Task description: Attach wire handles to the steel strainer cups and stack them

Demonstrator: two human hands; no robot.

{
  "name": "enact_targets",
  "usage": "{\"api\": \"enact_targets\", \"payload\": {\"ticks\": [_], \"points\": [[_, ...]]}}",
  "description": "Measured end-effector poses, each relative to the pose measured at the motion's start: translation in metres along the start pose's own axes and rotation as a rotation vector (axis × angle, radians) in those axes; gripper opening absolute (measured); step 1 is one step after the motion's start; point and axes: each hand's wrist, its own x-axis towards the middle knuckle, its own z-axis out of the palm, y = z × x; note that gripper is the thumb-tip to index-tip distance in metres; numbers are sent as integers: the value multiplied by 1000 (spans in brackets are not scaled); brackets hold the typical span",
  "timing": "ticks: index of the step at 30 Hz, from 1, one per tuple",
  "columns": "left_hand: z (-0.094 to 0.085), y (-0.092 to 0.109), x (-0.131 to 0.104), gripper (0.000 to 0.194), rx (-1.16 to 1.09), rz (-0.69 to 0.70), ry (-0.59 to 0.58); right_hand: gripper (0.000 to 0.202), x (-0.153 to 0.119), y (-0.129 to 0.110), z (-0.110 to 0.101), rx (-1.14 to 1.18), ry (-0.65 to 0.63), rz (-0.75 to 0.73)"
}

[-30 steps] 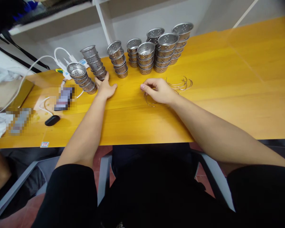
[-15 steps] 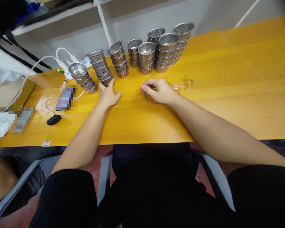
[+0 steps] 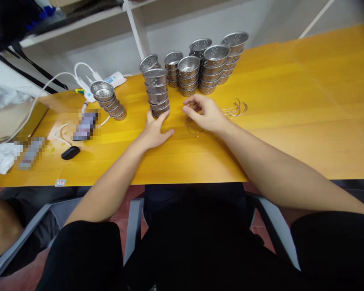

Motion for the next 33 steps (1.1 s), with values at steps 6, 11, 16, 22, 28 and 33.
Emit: {"api": "enact_targets", "payload": {"ticks": [6, 11, 16, 22, 28, 33], "points": [[23, -4, 37, 108, -54, 184, -60, 116, 2, 22, -3, 1, 2, -54], [24, -11, 78, 80, -66, 375, -20, 115, 4, 33, -8, -10, 25, -25], [14, -24, 102, 39, -137, 412, 91, 94, 4, 27, -6, -20, 29, 3], [20, -50, 115, 34, -220, 331, 234, 98, 3, 23, -7, -1, 16, 14], [21, -75, 128, 33, -326, 302, 290, 115, 3, 21, -6, 1, -24, 42], [20, -88, 138, 43, -282, 385, 249, 116, 2, 18, -7, -33, -46, 49]]}}
